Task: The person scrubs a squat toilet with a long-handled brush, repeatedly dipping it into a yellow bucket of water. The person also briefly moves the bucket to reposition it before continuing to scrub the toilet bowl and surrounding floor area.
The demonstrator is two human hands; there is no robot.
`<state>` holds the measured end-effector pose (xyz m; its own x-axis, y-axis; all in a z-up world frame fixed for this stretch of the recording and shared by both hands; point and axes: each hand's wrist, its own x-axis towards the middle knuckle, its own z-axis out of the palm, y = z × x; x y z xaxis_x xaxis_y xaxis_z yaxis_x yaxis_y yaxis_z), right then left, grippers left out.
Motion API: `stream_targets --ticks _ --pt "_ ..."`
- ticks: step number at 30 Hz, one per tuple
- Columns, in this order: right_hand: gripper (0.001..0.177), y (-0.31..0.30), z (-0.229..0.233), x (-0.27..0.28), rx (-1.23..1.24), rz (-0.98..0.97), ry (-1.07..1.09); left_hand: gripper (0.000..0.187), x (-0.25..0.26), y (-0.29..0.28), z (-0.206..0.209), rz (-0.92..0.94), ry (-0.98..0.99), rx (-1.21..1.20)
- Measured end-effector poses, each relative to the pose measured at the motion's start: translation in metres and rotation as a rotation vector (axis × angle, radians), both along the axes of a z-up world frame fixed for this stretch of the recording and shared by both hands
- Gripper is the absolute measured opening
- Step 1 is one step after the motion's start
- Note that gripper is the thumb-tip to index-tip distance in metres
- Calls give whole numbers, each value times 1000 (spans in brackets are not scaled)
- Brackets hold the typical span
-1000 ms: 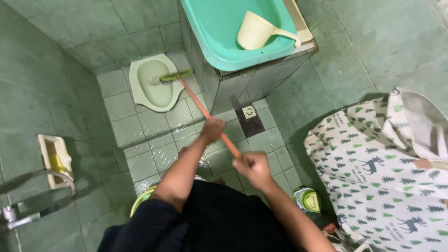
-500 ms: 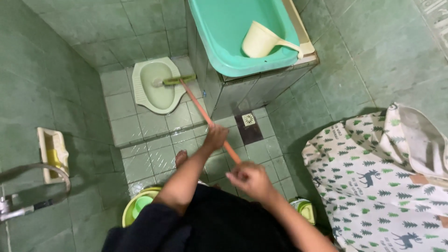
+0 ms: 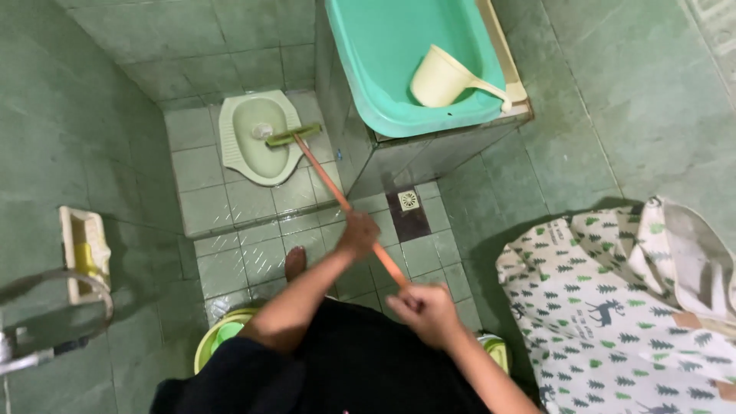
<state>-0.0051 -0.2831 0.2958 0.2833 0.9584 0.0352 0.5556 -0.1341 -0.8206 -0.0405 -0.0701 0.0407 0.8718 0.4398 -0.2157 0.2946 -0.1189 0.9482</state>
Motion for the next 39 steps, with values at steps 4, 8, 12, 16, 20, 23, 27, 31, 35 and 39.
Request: stream_targets --ticks 4,8,12,16,20,23,27,31,35,39 --pt "43 71 -35 11 84 -130 97 35 16 79 2 2 -179 459" --pt "41 61 -53 18 10 -195 93 37 11 74 35 90 -107 111" --pt "45 16 22 4 -50 -209 209 27 11 27 -25 -169 -393 649" --pt "37 42 16 -3 -63 -232 205 31 2 51 2 -211 -293 711" --pt "53 105 -50 0 -34 -316 208 35 25 140 -38 -178 -609 1171" --pt "46 125 -62 -6 -29 -280 177 44 25 156 -27 -310 89 340" --pt "55 80 -13 -9 -47 -328 267 47 1 112 19 -295 -32 182" --pt "46 68 23 -16 -173 -358 319 36 -16 90 33 -389 -75 242" --pt "52 124 -7 -13 -57 -337 258 33 0 142 -14 -225 -151 233" --pt "45 147 -29 -17 -36 -366 355 49 3 175 17 -312 28 212"
